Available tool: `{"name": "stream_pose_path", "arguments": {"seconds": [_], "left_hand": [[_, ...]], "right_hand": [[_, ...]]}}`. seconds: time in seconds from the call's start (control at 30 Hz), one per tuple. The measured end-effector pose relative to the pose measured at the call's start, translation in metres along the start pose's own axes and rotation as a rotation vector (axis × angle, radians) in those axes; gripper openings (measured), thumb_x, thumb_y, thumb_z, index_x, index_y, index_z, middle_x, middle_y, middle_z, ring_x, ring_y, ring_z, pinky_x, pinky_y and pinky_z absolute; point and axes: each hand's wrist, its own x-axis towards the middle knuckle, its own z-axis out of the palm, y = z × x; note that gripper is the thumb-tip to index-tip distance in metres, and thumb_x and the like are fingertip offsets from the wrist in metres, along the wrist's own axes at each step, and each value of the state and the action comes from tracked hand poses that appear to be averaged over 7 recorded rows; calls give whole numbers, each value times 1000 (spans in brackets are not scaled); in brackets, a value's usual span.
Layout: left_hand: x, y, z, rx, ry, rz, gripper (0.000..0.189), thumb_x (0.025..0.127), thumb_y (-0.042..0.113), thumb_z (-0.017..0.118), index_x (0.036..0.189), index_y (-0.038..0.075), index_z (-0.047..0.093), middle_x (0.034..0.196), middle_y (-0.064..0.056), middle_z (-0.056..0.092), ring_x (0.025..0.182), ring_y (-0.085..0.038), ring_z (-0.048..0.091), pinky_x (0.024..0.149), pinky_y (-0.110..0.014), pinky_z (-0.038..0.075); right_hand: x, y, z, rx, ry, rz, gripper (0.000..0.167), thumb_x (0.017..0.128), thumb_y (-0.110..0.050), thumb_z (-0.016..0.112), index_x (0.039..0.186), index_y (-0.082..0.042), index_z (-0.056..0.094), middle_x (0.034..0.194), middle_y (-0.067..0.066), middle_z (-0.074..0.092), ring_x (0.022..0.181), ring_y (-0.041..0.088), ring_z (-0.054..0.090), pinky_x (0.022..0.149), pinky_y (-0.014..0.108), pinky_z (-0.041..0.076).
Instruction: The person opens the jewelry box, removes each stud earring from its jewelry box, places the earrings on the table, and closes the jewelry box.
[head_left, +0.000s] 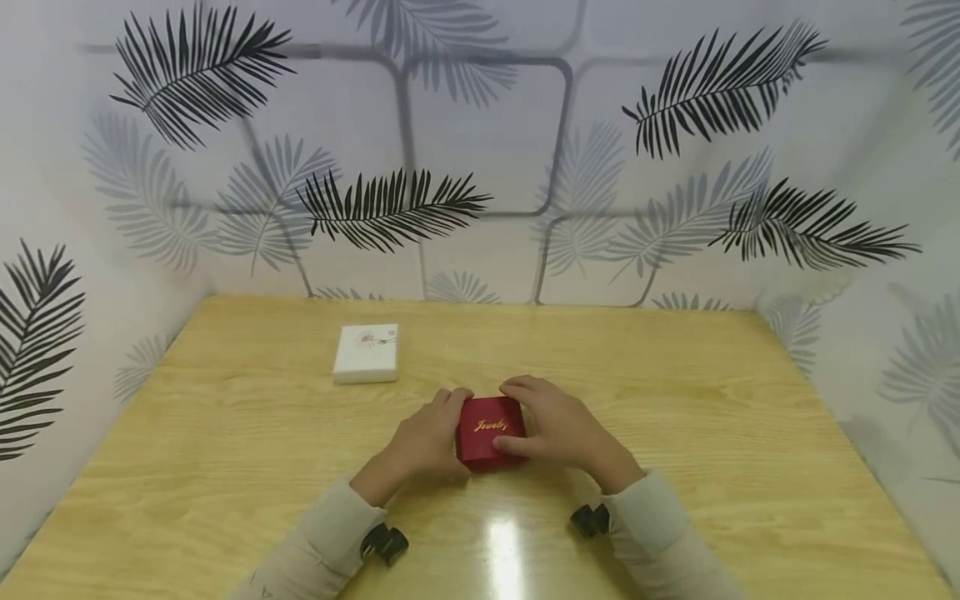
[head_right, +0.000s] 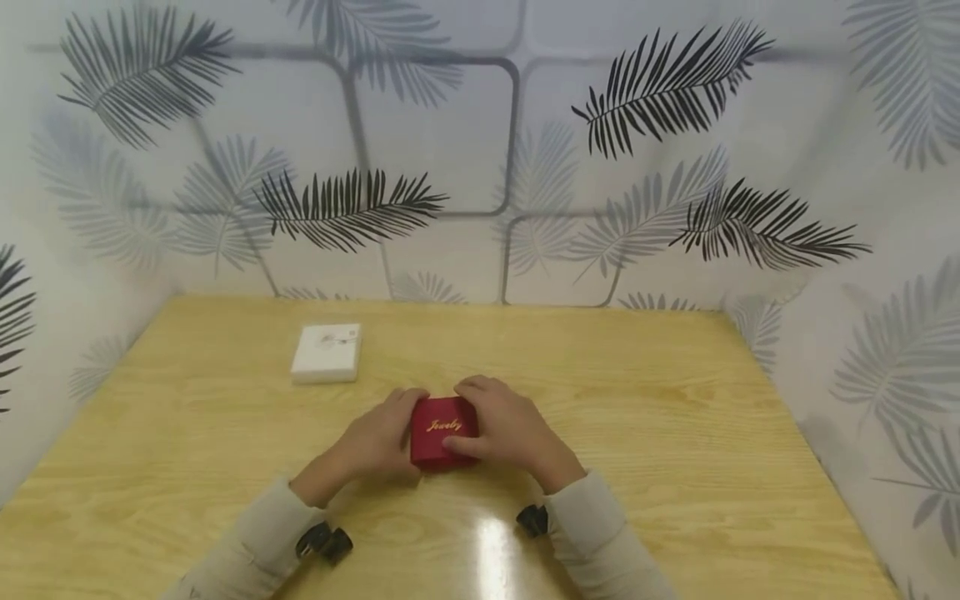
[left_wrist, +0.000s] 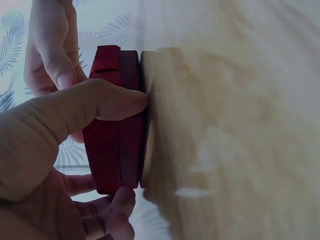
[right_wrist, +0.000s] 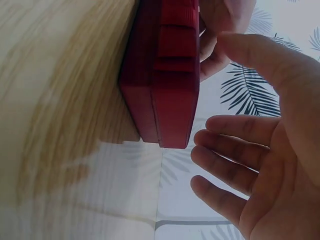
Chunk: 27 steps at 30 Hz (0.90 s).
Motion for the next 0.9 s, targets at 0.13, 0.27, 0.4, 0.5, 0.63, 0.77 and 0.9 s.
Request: {"name": "stream_pose_path", "arguments": {"seconds": [0.13, 0.27, 0.4, 0.5, 0.63, 0.77, 0.9], "left_hand": [[-4, -4, 5, -70, -2, -14, 105, 60, 11, 89, 149, 3, 33, 137, -15, 51, 107, -26, 58, 91, -47, 51], [-4, -9, 7, -114, 0, -22, 108, 60, 10, 87, 151, 1, 28, 141, -16, 50, 112, -27, 59, 98, -47, 49], [-4, -12, 5, -174, 0, -27, 109, 59, 7, 86, 150, -1, 28, 139, -19, 51, 108, -27, 59, 95, -46, 51], [-3, -13, 3, -235, -9, -57, 105, 60, 8, 88, 148, 0, 31, 140, -17, 50, 102, -26, 59, 89, -42, 52], [-1, -16, 5, -283, -22, -94, 98, 63, 12, 91, 144, 3, 37, 142, -15, 46, 99, -23, 57, 86, -38, 51], [0, -19, 6, -305, -43, -102, 98, 63, 13, 93, 144, 3, 38, 144, -16, 44, 99, -23, 56, 86, -38, 51], [1, -22, 5, -327, -63, -96, 98, 63, 11, 92, 145, 4, 38, 142, -14, 42, 97, -23, 53, 82, -35, 49]], "right_hand": [[-2, -3, 4, 15, -13, -6, 76, 82, -48, 76, 140, -3, 55, 144, 12, 56, 134, 31, 53, 107, 49, 47], [-2, -6, 6, 41, -20, -8, 78, 81, -48, 77, 142, -7, 53, 146, 11, 54, 135, 30, 51, 106, 49, 48], [-1, -6, 8, 53, -33, -10, 78, 81, -48, 77, 144, -9, 52, 148, 10, 51, 136, 29, 50, 105, 48, 48], [0, -2, 9, 103, -29, -12, 78, 81, -46, 78, 144, -7, 52, 149, 11, 51, 137, 30, 49, 108, 49, 46], [-1, 10, 10, 255, -23, 0, 79, 80, -37, 81, 143, -1, 50, 147, 14, 51, 137, 33, 49, 111, 51, 43], [-4, 19, 11, 442, -70, 22, 84, 79, -29, 84, 146, 2, 44, 148, 17, 48, 137, 36, 48, 111, 51, 43], [-5, 21, 13, 569, -113, 19, 88, 79, -23, 84, 148, 4, 38, 151, 21, 43, 140, 39, 44, 112, 50, 42]]}}
